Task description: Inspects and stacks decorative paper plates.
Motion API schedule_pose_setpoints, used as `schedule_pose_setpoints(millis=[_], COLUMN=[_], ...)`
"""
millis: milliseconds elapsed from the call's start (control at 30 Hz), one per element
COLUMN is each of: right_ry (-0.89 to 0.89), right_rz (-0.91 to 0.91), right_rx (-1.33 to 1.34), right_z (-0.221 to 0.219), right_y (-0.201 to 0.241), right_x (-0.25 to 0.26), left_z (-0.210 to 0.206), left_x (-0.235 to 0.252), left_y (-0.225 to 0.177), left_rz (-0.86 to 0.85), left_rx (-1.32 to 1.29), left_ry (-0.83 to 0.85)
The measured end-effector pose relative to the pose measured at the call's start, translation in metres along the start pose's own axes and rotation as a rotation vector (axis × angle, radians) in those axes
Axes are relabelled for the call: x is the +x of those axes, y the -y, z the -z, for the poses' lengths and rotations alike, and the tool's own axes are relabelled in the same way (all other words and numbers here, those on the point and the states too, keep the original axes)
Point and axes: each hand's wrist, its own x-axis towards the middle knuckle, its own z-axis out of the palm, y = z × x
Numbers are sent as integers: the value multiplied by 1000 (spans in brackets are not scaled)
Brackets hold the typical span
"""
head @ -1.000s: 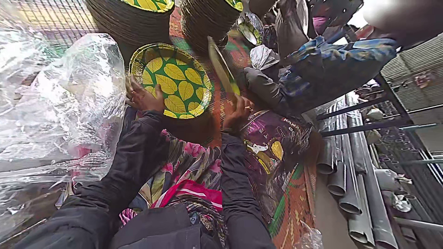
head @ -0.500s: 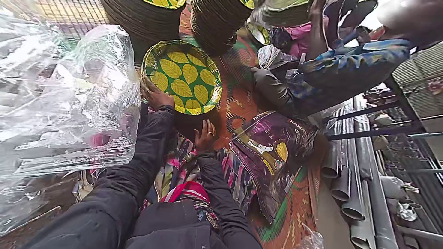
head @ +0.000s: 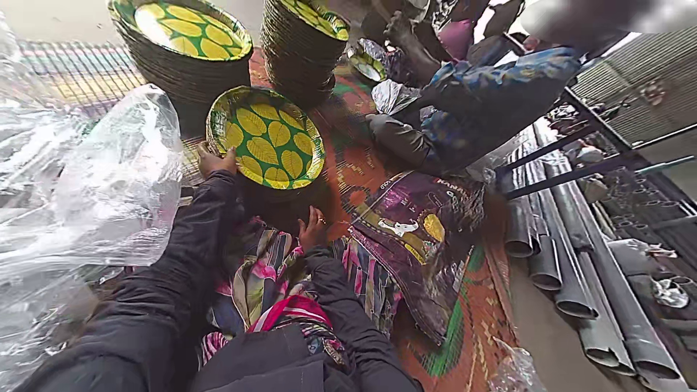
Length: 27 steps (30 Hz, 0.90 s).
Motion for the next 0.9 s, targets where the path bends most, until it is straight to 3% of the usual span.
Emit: schedule_pose_setpoints(millis=[133,300,533,600,733,800,900], right_ry=[53,143,332,162,-570,-634,-537], right_rz=[-20,-34,-80,-10,483,565,654], right_rx=[-32,-52,-113,-76,-129,-201,-215], right_z=[3,10,16,12,2,19,48], right_y=[5,8,12,8,0,11,27], right_x=[5,0,-6,-12,-11,-4,16], left_z=[-2,2,14,15,15,9,7], left_x=[18,-12,-46,-48,-45,-43,-56], left_y=[17,5,-12,-12,-1,4,0], left_rz=[66,49,-159,-200,-277,-343,-458], left_rx=[184,339,394,223,-90,-149,-284], left_ry=[-24,-91,-89,-63,29,89,265])
